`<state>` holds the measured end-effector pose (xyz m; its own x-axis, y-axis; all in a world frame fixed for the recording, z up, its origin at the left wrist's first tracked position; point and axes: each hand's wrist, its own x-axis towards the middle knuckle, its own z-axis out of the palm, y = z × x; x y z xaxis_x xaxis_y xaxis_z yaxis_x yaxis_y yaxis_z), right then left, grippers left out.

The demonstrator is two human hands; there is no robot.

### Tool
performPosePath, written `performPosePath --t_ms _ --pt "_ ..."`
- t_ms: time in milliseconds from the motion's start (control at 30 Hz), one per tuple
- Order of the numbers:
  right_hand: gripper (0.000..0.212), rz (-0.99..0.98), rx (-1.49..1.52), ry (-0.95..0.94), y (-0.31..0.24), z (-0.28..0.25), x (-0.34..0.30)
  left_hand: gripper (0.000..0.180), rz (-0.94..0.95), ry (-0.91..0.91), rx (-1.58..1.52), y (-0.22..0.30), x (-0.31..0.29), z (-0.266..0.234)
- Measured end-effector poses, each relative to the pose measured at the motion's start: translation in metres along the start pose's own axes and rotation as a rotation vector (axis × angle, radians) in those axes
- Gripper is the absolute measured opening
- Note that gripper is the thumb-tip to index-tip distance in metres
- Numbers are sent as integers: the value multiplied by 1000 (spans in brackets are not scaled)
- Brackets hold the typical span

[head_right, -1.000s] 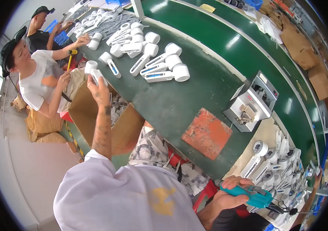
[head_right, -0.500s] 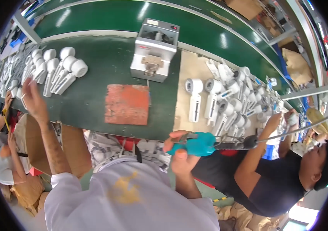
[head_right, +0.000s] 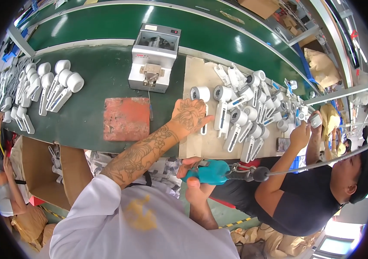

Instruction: The person assembles small plastic devices by fitting components together by hand and fastening them using an electric screwdriver, then placing the assembled units onto the workbench.

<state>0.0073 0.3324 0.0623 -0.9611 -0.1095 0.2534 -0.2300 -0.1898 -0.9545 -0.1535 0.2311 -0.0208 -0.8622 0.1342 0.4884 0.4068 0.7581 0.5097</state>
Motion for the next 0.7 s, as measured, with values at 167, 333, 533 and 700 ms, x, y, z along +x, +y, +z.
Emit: performPosePath --t_ms 167,333,533,700 --pt "76 38 -48 72 -3 6 7 30 -146 -9 36 0 -3 -28" --pt "74 82 -54 16 1 0 16 22 19 -4 -134 -11 -35 -116" --pt "70 127 92 -63 -4 33 46 25 4 -67 -133 -43 -83 -169" --pt "75 74 202 -98 17 66 93 27 -69 -70 -82 -74 -98 -169"
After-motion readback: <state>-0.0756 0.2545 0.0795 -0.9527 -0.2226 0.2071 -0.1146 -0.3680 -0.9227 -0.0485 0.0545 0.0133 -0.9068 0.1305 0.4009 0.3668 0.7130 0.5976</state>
